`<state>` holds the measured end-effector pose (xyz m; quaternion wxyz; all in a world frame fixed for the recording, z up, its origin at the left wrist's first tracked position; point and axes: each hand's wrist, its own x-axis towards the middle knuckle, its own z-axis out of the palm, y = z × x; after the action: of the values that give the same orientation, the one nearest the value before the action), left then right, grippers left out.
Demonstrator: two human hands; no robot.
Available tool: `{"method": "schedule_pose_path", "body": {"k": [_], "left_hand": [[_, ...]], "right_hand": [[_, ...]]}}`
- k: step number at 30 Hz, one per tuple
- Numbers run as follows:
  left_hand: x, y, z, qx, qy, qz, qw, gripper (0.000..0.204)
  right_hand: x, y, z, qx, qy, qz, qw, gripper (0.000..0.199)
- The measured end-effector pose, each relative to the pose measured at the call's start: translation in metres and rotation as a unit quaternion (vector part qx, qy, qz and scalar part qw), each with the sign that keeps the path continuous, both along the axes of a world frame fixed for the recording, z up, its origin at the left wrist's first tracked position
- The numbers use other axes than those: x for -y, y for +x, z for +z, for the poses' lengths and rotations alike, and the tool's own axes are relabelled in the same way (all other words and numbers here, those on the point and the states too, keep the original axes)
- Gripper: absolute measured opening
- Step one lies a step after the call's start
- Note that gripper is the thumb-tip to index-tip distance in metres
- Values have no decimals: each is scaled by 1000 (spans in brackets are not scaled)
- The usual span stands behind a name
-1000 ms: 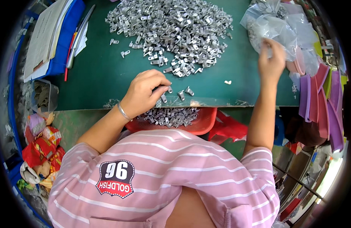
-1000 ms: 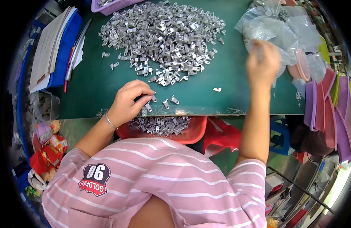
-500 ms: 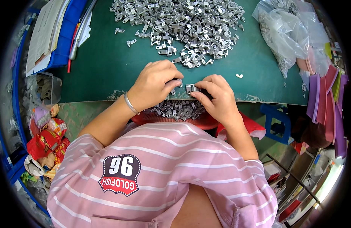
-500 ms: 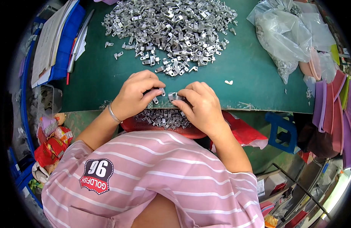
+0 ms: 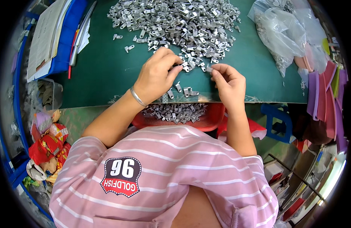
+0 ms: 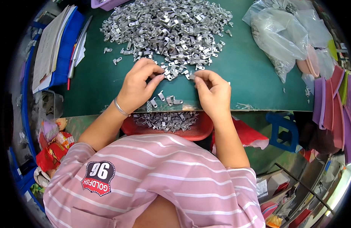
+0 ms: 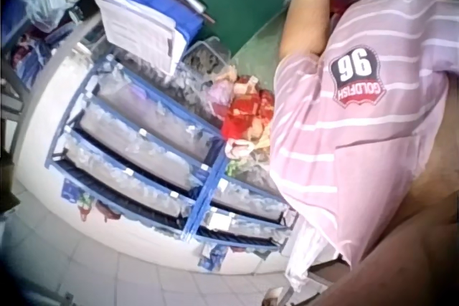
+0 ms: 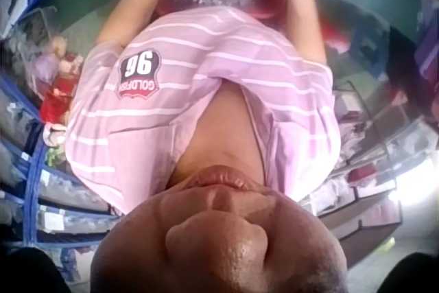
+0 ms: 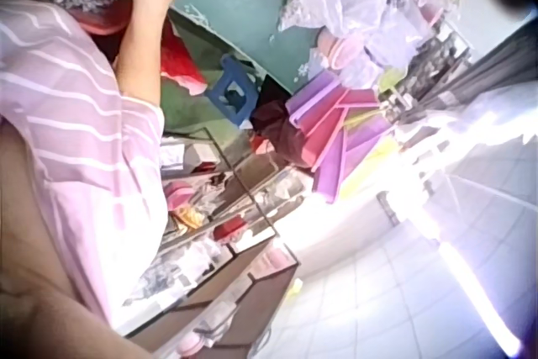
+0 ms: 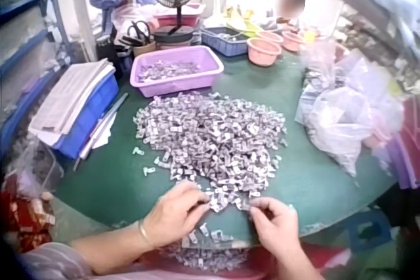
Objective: The person picks up metal zipper sliders from a large pile on a table, checks each one, and places them into a small red container or a purple tray.
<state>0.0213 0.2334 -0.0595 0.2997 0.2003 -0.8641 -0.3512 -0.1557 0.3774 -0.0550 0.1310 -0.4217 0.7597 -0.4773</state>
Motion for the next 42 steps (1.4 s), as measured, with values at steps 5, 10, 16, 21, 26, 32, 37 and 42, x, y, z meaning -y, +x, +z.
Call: {"method": "schedule_pose_path", "body": {"k": [5,10,16,21,26,32,37,42], "left_hand": [[-3,-6,6,-2,-40,2,999,20],[-3,-7,3,-7,-20,-5,1000,22],[-4,-8,6,4,-23,-1,1000,19],[-4,-8,7,3,-14,-7,1000,17],[-2,-6,6,-13,-65,0,998,15],[-4,-6,6,11,12,-1,1000,15],[-5,-5,8,-15,29,-3,999,13],[-5,-2,8,-11,13,11,1000,13]], "right_hand": [[-10,-3,15,353,52,35,934,15],[-13,-2,18,386,41,51,920,13],[-16,10,22,-2,103,129,986,20],[7,10,1,-157,30,47,986,13],[9,4,-6,-170,33,43,984,9],[-4,-4,17,130,88,66,985,13],[-10,-9,18,163,104,78,978,14],[-4,3,26,-93,115,102,984,11]]}}
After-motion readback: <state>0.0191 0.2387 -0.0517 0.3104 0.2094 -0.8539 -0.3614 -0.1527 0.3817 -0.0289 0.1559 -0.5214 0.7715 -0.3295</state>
